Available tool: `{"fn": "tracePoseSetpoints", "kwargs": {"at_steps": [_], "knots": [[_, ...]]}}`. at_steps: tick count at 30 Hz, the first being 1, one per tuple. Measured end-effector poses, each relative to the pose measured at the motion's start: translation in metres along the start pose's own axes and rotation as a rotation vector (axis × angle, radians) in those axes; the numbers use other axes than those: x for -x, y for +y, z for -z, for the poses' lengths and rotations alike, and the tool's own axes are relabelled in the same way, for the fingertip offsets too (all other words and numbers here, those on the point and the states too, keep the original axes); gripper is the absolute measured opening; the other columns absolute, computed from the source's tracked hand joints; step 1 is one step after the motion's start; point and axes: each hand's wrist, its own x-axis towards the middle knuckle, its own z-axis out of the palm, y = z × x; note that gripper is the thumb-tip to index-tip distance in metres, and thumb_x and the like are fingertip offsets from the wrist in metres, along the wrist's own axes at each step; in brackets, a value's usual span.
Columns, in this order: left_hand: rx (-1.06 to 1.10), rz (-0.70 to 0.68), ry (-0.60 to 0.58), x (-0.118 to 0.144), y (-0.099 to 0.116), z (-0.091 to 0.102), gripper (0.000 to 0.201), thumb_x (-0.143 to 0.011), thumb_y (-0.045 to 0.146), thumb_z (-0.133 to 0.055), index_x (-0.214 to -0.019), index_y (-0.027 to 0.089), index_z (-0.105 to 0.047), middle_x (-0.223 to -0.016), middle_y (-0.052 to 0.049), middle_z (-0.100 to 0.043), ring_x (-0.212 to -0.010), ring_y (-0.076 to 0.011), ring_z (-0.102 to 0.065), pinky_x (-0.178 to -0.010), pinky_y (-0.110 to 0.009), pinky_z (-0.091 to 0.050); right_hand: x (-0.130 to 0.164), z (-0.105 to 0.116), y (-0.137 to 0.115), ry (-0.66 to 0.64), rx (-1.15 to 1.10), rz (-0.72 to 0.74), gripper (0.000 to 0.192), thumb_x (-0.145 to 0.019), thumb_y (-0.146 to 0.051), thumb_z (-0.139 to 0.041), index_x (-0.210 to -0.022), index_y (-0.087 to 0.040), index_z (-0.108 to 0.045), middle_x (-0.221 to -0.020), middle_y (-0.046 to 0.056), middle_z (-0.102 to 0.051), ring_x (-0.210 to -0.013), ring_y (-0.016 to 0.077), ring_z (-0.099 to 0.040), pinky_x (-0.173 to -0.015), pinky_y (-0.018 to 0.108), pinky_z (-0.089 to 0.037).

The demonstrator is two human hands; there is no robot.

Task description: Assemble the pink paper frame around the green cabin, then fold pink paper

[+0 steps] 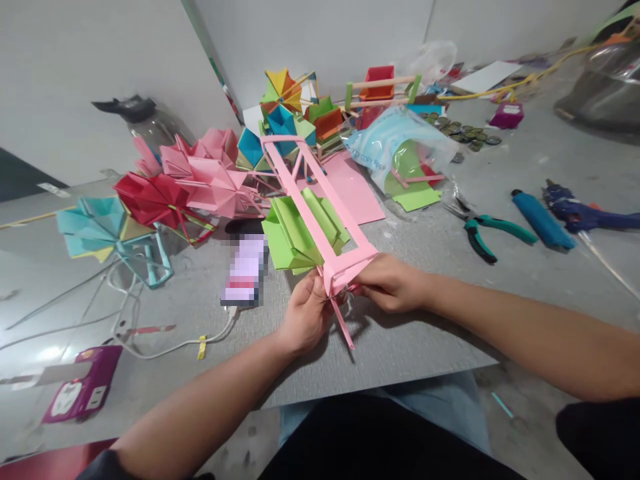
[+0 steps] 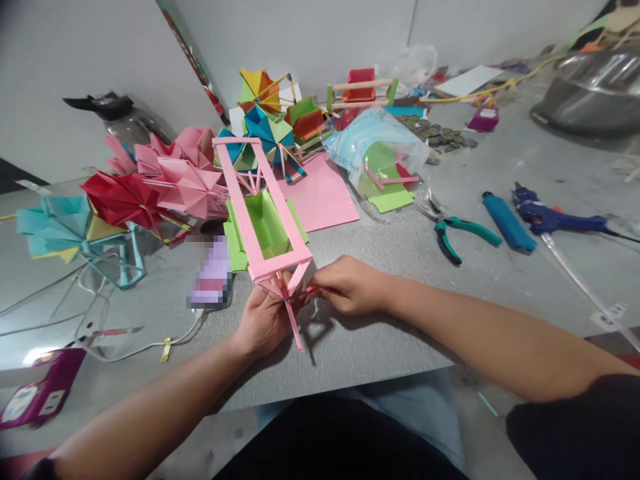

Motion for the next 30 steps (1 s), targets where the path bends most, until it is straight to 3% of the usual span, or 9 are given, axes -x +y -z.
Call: {"fn": "tracePoseSetpoints", "kwargs": {"at_steps": [5,8,11,14,17,20,23,27,30], "knots": [[0.019,0.034,-0.025,0.001,0.002,-0.003,0.050,-0.084,0.057,-0.095,-0.074,0.019,-0.065,-0.075,0.002,-0.056,-0.071,-0.0136,-0.053,-0.075,-0.030,-0.056,-0.001,-0.002,-0.005,-0.017,0.015,-0.021,0.017,-0.109,-0.021,-0.055,-0.111,-0.019,-0.072,-0.093,0.006,-0.079,-0.082,0.0179,-0.070,-0.074,0.029,-0.050],[0.007,0.037,-0.017,0.002,0.001,-0.001,0.049,-0.086,0.053,-0.094,-0.072,0.017,-0.064,-0.075,0.001,-0.058,-0.071,-0.0134,-0.054,-0.076,-0.031,-0.056,0.002,0.004,-0.001,-0.061,0.035,-0.003,0.017,-0.110,-0.021,-0.054,-0.106,-0.020,-0.071,-0.087,0.005,-0.076,-0.078,0.0181,-0.068,-0.072,0.029,-0.048],[0.007,0.031,0.007,0.002,0.000,-0.001,0.046,-0.085,0.053,-0.095,-0.075,0.017,-0.067,-0.077,0.000,-0.061,-0.072,-0.0136,-0.056,-0.077,-0.031,-0.057,0.004,0.002,0.000,-0.026,0.042,0.017,0.022,-0.110,-0.021,-0.052,-0.098,-0.020,-0.070,-0.078,0.003,-0.072,-0.072,0.0173,-0.065,-0.068,0.029,-0.046],[0.040,0.057,0.002,0.001,0.000,-0.002,0.047,-0.079,0.058,-0.098,-0.085,0.018,-0.073,-0.084,-0.001,-0.066,-0.076,-0.0147,-0.061,-0.078,-0.031,-0.059,0.002,-0.004,-0.005,0.021,0.048,-0.009,0.018,-0.108,-0.020,-0.053,-0.104,-0.019,-0.071,-0.085,0.004,-0.076,-0.078,0.0175,-0.068,-0.073,0.029,-0.049],[0.031,0.061,-0.015,0.002,0.000,0.000,0.044,-0.082,0.058,-0.096,-0.090,0.019,-0.077,-0.083,-0.001,-0.066,-0.075,-0.0145,-0.060,-0.076,-0.030,-0.058,0.002,-0.002,-0.008,-0.015,0.061,-0.022,0.016,-0.108,-0.021,-0.055,-0.109,-0.021,-0.071,-0.090,0.004,-0.077,-0.082,0.0179,-0.069,-0.075,0.029,-0.050],[0.005,0.037,-0.038,0.003,0.000,0.004,0.042,-0.086,0.056,-0.094,-0.084,0.018,-0.075,-0.078,0.000,-0.063,-0.071,-0.0132,-0.055,-0.073,-0.029,-0.056,0.004,0.005,-0.004,-0.065,0.075,0.015,0.019,-0.110,-0.022,-0.052,-0.101,-0.022,-0.069,-0.081,0.003,-0.073,-0.074,0.0178,-0.065,-0.069,0.030,-0.046],[-0.005,0.034,-0.025,0.003,-0.002,0.005,0.042,-0.085,0.055,-0.094,-0.085,0.018,-0.075,-0.080,-0.001,-0.064,-0.071,-0.0135,-0.056,-0.072,-0.029,-0.056,0.004,0.006,-0.004,-0.029,0.084,0.033,0.024,-0.111,-0.022,-0.050,-0.094,-0.022,-0.067,-0.075,0.003,-0.070,-0.069,0.0175,-0.062,-0.065,0.030,-0.043],[0.010,0.084,-0.038,0.003,-0.003,0.002,0.043,-0.082,0.055,-0.096,-0.095,0.020,-0.076,-0.085,-0.001,-0.068,-0.074,-0.0156,-0.061,-0.076,-0.032,-0.058,0.001,0.001,-0.011,0.035,0.054,0.029,0.020,-0.109,-0.019,-0.051,-0.103,-0.021,-0.069,-0.082,0.003,-0.074,-0.071,0.0166,-0.064,-0.068,0.029,-0.045],[-0.001,0.066,-0.061,0.003,-0.003,0.003,0.040,-0.085,0.052,-0.094,-0.087,0.019,-0.073,-0.080,-0.001,-0.066,-0.073,-0.0154,-0.061,-0.076,-0.032,-0.058,0.001,0.005,-0.010,-0.018,0.032,0.039,0.020,-0.109,-0.019,-0.051,-0.104,-0.022,-0.070,-0.081,0.002,-0.073,-0.072,0.0165,-0.064,-0.069,0.029,-0.045]]}}
